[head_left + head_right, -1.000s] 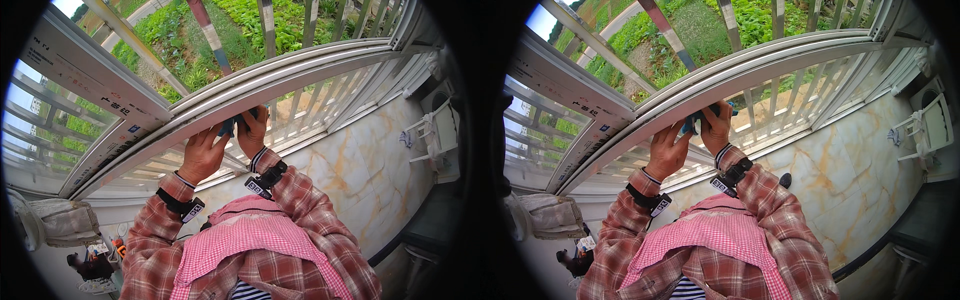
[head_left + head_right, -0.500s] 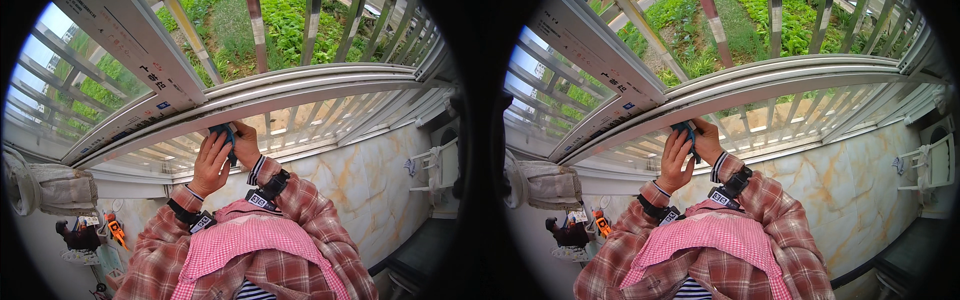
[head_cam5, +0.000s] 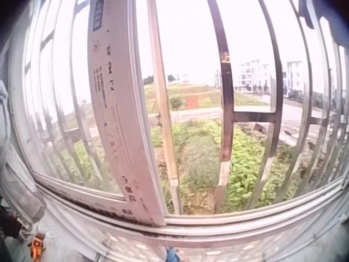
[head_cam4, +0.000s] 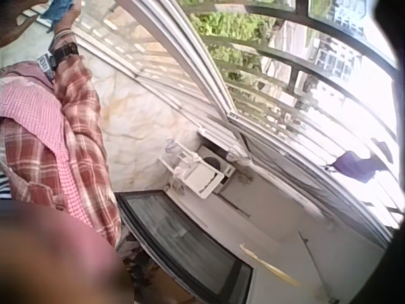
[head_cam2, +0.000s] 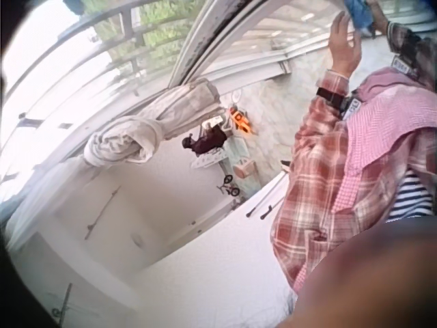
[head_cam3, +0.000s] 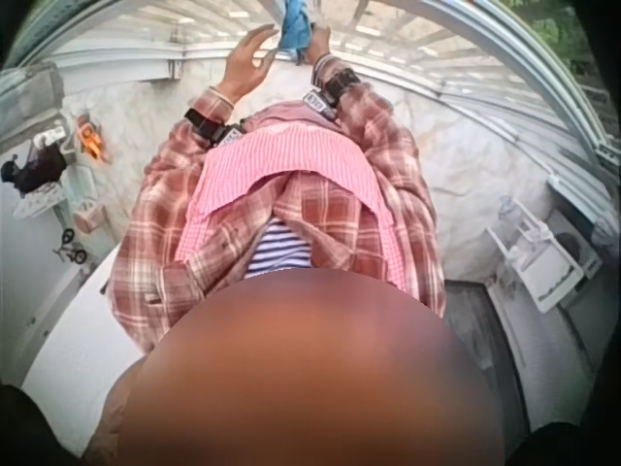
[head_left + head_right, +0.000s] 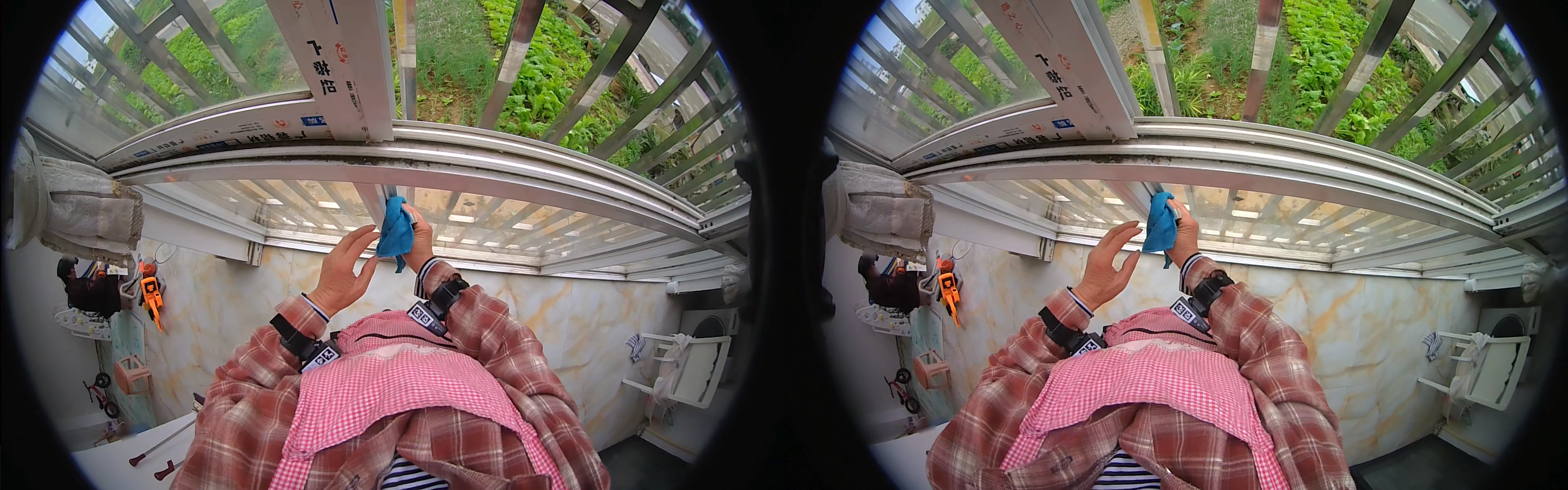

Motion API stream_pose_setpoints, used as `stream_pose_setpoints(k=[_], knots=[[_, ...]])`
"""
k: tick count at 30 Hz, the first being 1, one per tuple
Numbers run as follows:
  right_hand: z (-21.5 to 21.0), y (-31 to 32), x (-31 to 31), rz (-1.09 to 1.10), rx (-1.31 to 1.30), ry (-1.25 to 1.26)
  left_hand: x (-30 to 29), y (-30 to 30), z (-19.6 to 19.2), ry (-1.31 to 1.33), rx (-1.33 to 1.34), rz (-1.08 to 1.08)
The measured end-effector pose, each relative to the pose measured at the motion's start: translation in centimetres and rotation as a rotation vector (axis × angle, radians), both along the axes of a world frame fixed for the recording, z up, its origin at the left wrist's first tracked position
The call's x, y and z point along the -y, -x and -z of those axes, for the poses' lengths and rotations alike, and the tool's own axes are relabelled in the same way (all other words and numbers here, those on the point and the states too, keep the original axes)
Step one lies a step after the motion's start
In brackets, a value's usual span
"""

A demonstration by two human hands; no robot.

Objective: The person wipes the window frame and glass with a blue cloth, moving along the frame and occasionally adjusting the cloth. The person cleans multiple sections of the frame and glass in a repetitive wiping motion.

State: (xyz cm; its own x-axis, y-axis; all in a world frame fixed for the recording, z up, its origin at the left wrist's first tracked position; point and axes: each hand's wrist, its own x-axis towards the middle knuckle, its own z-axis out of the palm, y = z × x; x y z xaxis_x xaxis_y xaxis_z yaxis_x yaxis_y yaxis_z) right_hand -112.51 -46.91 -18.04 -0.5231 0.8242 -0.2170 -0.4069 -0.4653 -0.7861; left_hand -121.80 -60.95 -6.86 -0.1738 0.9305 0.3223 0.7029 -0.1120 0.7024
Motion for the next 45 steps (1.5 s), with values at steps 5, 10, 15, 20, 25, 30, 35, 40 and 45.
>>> stream_pose_setpoints(k=[5, 10, 15, 20, 25, 30, 35, 40, 45], knots=[[-0.3, -2.8, 0.7, -0.012, 0.180, -0.772, 0.8, -2.0, 1.6, 0.286, 0.755, -0.059], [-6.1, -5.1, 3.0, -0.364, 0.204, -0.883, 0.3, -3.4, 1.7, 0.027, 1.018, -0.097], [-13.2, -4.8, 3.7, -0.604, 0.313, -1.049, 0.8, -3.0, 1.6, -0.149, 1.044, -0.386], [-21.9, -5.2, -1.0, -0.304, 0.410, -1.869, -1.0, 0.0, 0.2, -0.608, 0.715, -0.607], [-26.2, -3.5, -2.6, -0.205, 0.304, -2.098, -7.4, -2.2, -0.9, -0.661, 0.911, -0.337], [-27.5, -1.7, -3.9, -0.279, 0.474, -2.027, -8.9, -3.2, 1.7, -0.734, 0.783, -0.338], [-26.1, -1.4, -4.4, -0.238, 0.486, -2.029, -7.0, -2.3, 8.3, -0.547, 0.424, -0.421], [-25.8, -1.3, -4.3, -0.215, 0.504, -2.014, -7.4, -2.1, 11.9, -0.426, 0.806, -0.504], [-26.0, -1.3, -4.1, -0.230, 0.493, -1.983, -9.6, -1.0, 5.3, -0.491, 0.777, -0.732]])
